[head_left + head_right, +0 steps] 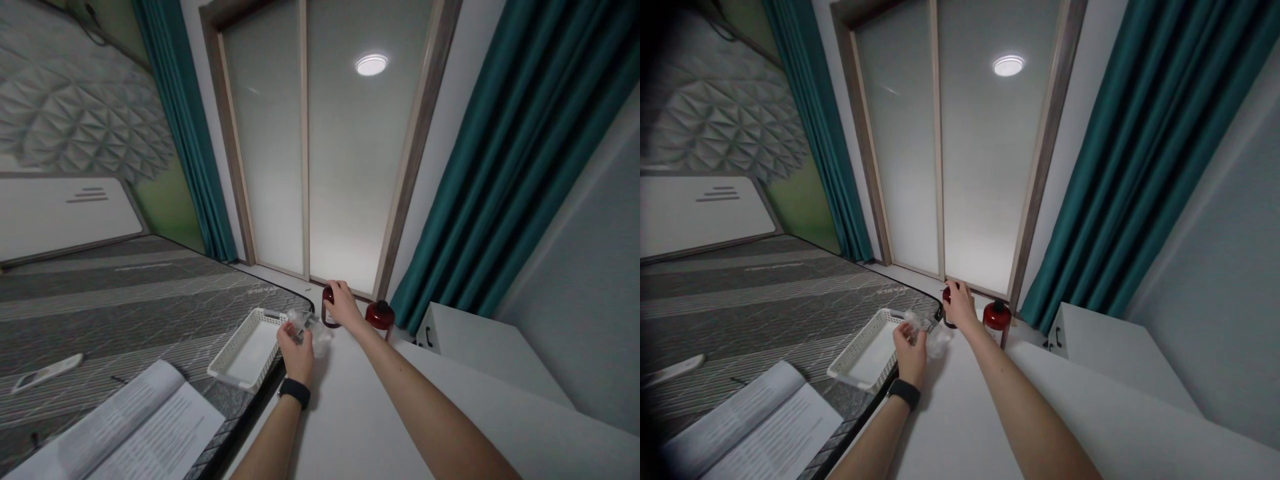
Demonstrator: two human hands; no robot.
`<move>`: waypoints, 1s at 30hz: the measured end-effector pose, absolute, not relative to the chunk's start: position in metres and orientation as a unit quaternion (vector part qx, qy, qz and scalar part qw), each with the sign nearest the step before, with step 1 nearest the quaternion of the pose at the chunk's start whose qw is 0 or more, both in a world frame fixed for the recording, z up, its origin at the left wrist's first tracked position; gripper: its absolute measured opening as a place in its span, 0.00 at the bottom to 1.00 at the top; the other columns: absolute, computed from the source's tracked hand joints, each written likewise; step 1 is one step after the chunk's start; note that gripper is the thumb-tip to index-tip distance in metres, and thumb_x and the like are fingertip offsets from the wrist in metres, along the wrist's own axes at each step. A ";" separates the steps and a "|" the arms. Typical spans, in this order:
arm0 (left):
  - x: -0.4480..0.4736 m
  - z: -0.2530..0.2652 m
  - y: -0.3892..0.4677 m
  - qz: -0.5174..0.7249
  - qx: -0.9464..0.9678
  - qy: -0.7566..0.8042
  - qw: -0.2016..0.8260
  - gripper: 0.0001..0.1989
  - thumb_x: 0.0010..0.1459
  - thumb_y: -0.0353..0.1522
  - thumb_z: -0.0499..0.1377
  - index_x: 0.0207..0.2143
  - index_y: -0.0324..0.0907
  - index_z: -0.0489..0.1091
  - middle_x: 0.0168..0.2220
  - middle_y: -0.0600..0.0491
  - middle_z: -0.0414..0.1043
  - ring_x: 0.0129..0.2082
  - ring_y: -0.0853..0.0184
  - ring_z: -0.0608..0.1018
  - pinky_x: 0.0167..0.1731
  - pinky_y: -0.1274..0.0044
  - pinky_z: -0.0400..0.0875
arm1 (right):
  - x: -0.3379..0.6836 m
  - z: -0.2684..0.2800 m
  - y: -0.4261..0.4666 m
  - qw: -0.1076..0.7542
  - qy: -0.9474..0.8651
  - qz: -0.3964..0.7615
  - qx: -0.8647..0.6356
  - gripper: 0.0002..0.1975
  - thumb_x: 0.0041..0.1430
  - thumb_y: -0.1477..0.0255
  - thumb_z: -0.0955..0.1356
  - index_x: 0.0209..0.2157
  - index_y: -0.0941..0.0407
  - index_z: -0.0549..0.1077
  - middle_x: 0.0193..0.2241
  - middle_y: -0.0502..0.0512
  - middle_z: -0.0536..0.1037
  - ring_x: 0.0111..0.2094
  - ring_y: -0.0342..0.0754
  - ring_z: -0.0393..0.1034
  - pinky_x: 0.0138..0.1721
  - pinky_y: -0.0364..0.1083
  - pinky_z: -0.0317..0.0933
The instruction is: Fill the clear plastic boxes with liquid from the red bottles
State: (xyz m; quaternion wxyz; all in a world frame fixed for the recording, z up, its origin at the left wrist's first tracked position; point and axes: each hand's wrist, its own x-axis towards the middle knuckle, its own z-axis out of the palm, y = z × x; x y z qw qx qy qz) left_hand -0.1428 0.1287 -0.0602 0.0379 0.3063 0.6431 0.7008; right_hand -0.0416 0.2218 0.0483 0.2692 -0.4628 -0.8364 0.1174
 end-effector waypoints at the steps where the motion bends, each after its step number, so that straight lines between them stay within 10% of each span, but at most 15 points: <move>1: -0.143 -0.060 0.129 0.704 0.300 0.642 0.045 0.18 0.53 0.30 0.60 0.46 0.43 0.61 0.43 0.50 0.64 0.44 0.61 0.71 0.47 0.65 0.69 | -0.040 0.048 0.221 0.263 -0.838 0.115 -0.465 0.23 0.60 0.75 0.67 0.57 0.53 0.66 0.55 0.62 0.67 0.55 0.55 0.66 0.53 0.50 0.60; 30: -0.073 0.000 0.072 0.604 0.635 0.441 0.193 0.20 0.43 0.32 0.55 0.42 0.41 0.66 0.38 0.50 0.69 0.38 0.58 0.73 0.42 0.68 0.69 | 0.141 0.044 0.047 0.261 -0.860 0.054 -0.435 0.23 0.57 0.75 0.71 0.54 0.47 0.70 0.56 0.60 0.69 0.54 0.60 0.67 0.53 0.60 0.68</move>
